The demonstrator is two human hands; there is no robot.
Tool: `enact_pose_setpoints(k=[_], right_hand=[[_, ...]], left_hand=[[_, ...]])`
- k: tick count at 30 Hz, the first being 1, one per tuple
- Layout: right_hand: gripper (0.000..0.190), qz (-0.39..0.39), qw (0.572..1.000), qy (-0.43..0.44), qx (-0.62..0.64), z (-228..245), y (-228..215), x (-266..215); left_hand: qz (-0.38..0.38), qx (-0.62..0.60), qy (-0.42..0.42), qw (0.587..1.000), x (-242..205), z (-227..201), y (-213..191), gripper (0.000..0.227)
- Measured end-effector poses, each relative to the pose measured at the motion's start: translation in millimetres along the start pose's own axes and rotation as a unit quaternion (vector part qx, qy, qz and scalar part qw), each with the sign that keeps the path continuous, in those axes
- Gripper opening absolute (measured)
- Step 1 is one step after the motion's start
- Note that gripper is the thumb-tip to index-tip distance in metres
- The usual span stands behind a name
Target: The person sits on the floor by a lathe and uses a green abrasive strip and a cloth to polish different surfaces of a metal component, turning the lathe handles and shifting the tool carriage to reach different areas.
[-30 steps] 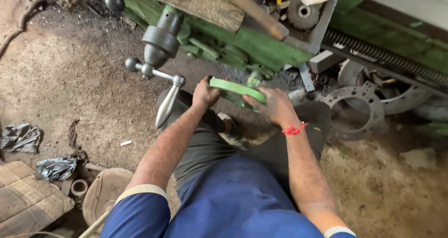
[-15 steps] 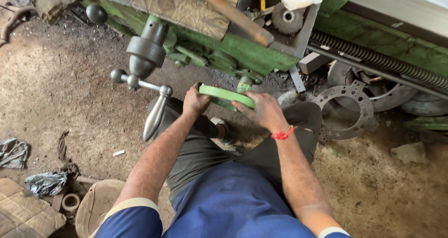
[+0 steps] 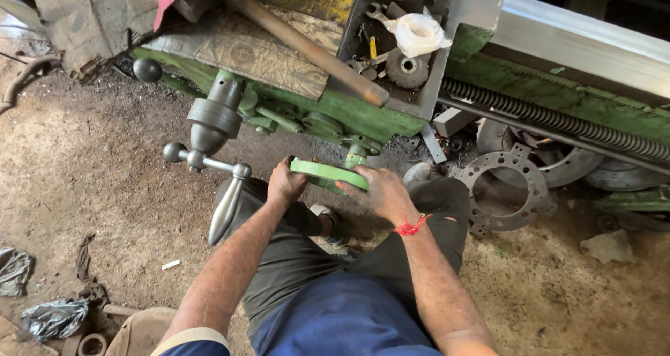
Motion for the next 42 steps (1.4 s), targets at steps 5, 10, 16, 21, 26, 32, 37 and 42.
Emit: enact_pose_setpoints(k=[5,10,16,21,26,32,37,42], right_hand=[[0.05,-0.003,1.0,0.001,-0.007,-0.6,1.3,0.2],[0.05,-0.012,1.0,-0.005,-0.012,2.7,0.5,0.2],[0.051,-0.018,1.0,-0.009,-0.018,5.2,-0.2,-0.1],[0.051,-0.018,1.0,-0.012,-0.023,7.1,-0.9,0.7],[0.052,0.004,1.0,0.007,-0.015,8.0,-1.4,2.1],[0.053,0.01,0.999,0.01,-0.029,10.6,-0.5,2.1],[0.053,0.012,0.999,0.019,-0.024,12.5,-1.4,2.4],[0.053,0.016,0.999,0.022,-0.031,12.3,-0.9,3.4]], left_hand=[[0.009,-0.008,0.004,1.0,-1.6,-3.3,-3.0,0.063],[0.019,-0.006,-0.004,1.0,-0.3,-3.1,-2.7,0.063],[0.011,-0.009,-0.004,1.0,1.1,2.5,1.9,0.064],[0.012,0.007,-0.009,1.0,-0.5,2.2,-0.7,0.068],[0.013,0.013,-0.005,1.0,0.6,-0.5,-1.7,0.068],[0.016,0.006,0.005,1.0,-1.2,-0.3,-2.5,0.067],[0.017,-0.01,0.003,1.0,-1.2,1.1,-1.9,0.069],[0.021,-0.004,0.0,1.0,-0.8,2.1,-0.7,0.069]])
Point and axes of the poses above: each hand's wrist, its own x-axis towards the middle knuckle, its own y-axis out of the palm, z = x × y, the point moved 2 cm from there along x, towards the middle knuckle, and after that the axes turned 12 degrees about x, right-handed, at the moved point
